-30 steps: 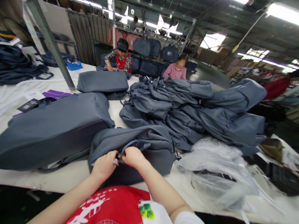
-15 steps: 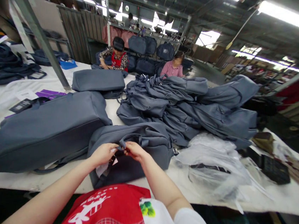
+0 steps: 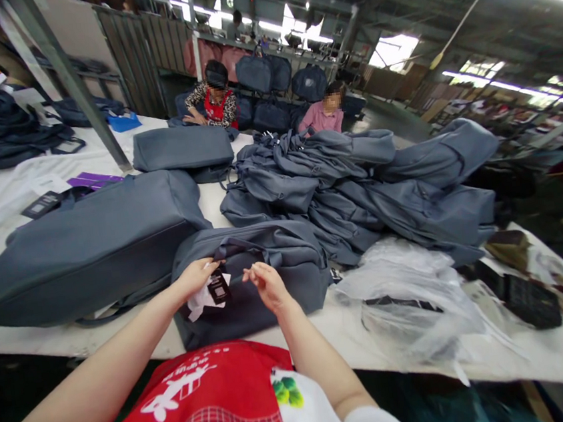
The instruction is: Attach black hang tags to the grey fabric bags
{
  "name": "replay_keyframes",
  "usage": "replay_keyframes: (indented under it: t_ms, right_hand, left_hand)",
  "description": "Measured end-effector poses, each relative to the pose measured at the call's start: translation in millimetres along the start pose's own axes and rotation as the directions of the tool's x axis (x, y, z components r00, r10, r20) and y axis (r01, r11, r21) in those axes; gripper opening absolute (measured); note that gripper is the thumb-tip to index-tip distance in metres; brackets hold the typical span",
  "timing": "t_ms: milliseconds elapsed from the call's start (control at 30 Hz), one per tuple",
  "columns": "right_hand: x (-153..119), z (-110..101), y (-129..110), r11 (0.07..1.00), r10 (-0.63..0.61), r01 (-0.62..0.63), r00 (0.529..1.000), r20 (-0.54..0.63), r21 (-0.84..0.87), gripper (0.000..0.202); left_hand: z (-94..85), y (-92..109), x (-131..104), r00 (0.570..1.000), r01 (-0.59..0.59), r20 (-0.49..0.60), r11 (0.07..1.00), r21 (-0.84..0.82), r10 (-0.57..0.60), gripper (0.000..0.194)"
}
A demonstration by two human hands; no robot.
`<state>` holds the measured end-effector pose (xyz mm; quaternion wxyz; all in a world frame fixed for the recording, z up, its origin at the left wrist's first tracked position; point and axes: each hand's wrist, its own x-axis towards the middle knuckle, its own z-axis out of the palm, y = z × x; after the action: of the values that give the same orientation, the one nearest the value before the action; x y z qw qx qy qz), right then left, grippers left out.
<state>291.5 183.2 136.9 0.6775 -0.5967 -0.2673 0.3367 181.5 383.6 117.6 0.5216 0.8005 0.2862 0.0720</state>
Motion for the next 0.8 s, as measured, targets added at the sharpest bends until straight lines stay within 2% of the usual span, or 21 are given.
replay_keyframes:
  t_ms: [133, 233, 333, 467, 567, 633, 700, 800]
  right_hand:
    - [5.7, 1.9, -10.5, 0.995, -0.092, 0.091, 0.996, 0.020, 0.030, 0.038]
    - [8.2, 1.1, -6.2, 0.988, -0.059, 0.066, 0.997, 0.058, -0.138, 0.042]
    - [8.7, 4.0, 3.1, 0.934, -0.027, 0.057, 0.996, 0.089, -0.352, 0.042]
    - [5.6, 15.0, 5.9, 0.881, -0.028, 0.079, 0.993, 0.116, -0.466, 0.028]
    - [-2.5, 25.7, -6.0, 0.843, -0.068, 0.149, 0.983, 0.172, -0.516, 0.025]
    - [-11.8, 33.9, -17.3, 0.783, -0.077, 0.236, 0.955, 0.287, -0.575, 0.030]
    - [-24.0, 42.3, -26.2, 0.679, -0.036, 0.322, 0.912, 0.408, -0.660, 0.045]
    - [-43.9, 49.5, -29.8, 0.528, 0.044, 0.382, 0.879, 0.474, -0.758, 0.066]
  left_hand:
    - [-2.9, 8.7, -4.5, 1.000, 0.004, 0.030, 1.000, -0.004, -0.004, 0.035]
    - [-2.8, 12.1, -10.7, 0.999, 0.032, 0.042, 0.998, -0.047, -0.030, 0.040]
    - [-0.4, 12.6, -15.8, 0.996, 0.060, 0.070, 0.991, -0.119, -0.052, 0.045]
    - [4.8, 9.5, -17.2, 0.996, 0.078, 0.055, 0.982, -0.174, -0.069, 0.046]
    - [7.5, 6.9, -15.8, 0.998, 0.068, 0.001, 0.983, -0.171, -0.069, 0.038]
    - [8.5, 6.2, -15.0, 0.997, 0.065, -0.029, 0.982, -0.175, -0.072, 0.033]
    - [9.6, 6.4, -15.1, 0.994, 0.079, -0.052, 0.976, -0.202, -0.091, 0.030]
    - [12.7, 8.3, -17.1, 0.987, 0.120, -0.068, 0.948, -0.297, -0.146, 0.028]
